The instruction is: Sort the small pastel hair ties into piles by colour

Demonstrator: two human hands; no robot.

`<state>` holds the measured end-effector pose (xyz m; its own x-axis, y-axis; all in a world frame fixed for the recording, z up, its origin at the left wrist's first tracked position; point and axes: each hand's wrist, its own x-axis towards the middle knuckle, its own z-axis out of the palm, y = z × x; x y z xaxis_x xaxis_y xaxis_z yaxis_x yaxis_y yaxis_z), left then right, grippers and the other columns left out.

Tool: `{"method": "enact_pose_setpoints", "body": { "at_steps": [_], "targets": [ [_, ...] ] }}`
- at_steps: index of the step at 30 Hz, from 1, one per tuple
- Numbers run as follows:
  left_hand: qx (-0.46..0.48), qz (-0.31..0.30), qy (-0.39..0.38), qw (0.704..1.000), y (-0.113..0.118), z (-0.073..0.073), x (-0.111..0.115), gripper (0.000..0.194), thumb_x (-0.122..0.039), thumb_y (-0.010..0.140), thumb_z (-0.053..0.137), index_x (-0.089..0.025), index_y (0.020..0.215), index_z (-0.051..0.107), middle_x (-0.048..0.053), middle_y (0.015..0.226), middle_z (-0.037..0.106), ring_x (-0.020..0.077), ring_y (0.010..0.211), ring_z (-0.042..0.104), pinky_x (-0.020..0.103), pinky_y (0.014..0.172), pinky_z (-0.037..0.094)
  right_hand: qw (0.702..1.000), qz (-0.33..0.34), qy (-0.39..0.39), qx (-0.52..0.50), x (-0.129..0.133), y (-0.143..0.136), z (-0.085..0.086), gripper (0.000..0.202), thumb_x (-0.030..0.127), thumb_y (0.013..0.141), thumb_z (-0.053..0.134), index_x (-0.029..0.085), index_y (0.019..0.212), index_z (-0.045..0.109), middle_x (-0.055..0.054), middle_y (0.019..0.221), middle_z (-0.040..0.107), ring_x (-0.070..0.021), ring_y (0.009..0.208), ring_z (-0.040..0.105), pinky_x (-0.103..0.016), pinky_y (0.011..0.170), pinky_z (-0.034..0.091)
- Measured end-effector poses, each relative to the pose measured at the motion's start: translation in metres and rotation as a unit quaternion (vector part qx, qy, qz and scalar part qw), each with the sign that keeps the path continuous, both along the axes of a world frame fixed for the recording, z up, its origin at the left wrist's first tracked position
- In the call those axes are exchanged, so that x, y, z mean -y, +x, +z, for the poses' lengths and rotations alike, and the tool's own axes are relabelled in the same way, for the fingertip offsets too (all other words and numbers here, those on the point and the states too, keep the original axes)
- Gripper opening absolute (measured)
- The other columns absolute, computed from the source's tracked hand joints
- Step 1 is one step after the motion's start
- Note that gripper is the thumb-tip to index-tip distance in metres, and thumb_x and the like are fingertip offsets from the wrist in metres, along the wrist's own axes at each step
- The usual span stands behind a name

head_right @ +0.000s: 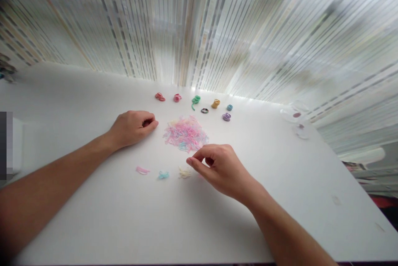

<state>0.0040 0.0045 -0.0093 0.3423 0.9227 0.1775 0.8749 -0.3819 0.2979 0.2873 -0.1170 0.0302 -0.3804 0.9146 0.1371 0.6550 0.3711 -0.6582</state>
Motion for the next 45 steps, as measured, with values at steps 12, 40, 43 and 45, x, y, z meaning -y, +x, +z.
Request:
{"method": "enact_pose_setpoints", "body": {
  "at_steps": [12, 40, 43, 45],
  "targets": [
    [0.002, 0.000, 0.000, 1.000, 0.003, 0.001, 0.001, 0.032, -0.044, 0.091, 0.046, -0.021, 0.070, 0.052, 0.002, 0.076, 0.064, 0.0176, 0.070, 0.050, 0.034, 0.063, 0.026, 0.997, 0.052, 0.041, 0.047, 0.007, -0.010, -0.016, 0.028, 0.025, 0.102, 0.062, 0.017, 0.081, 0.077, 0.000, 0.070, 0.066, -0.0094, 0.060, 0.056, -0.022, 0.060, 0.041],
    [-0.002, 0.002, -0.002, 1.000, 0.001, 0.003, 0.003, 0.032, -0.044, 0.092, 0.047, -0.021, 0.069, 0.052, 0.002, 0.075, 0.064, 0.0179, 0.070, 0.050, 0.034, 0.063, 0.028, 0.989, -0.007, 0.149, 0.017, 0.007, 0.001, -0.019, 0.015, 0.018, 0.099, 0.062, 0.017, 0.092, 0.075, 0.000, 0.072, 0.068, -0.0090, 0.058, 0.059, -0.019, 0.048, 0.043],
    [-0.005, 0.001, 0.000, 1.000, 0.001, 0.004, 0.003, 0.032, -0.043, 0.092, 0.048, -0.021, 0.070, 0.054, 0.002, 0.075, 0.066, 0.0178, 0.070, 0.052, 0.034, 0.063, 0.029, 0.983, -0.047, 0.175, 0.031, 0.004, 0.008, -0.017, 0.016, 0.020, 0.099, 0.063, 0.019, 0.089, 0.075, 0.000, 0.069, 0.068, -0.0102, 0.056, 0.056, -0.022, 0.049, 0.043],
    [-0.007, 0.001, 0.001, 1.000, 0.001, 0.005, 0.003, 0.032, -0.044, 0.092, 0.049, -0.022, 0.070, 0.055, 0.002, 0.076, 0.067, 0.0179, 0.070, 0.053, 0.034, 0.063, 0.030, 0.978, -0.077, 0.191, 0.037, 0.001, 0.012, -0.016, 0.017, 0.023, 0.098, 0.064, 0.019, 0.086, 0.076, 0.000, 0.067, 0.068, -0.0105, 0.054, 0.054, -0.024, 0.051, 0.043]
  ]
}}
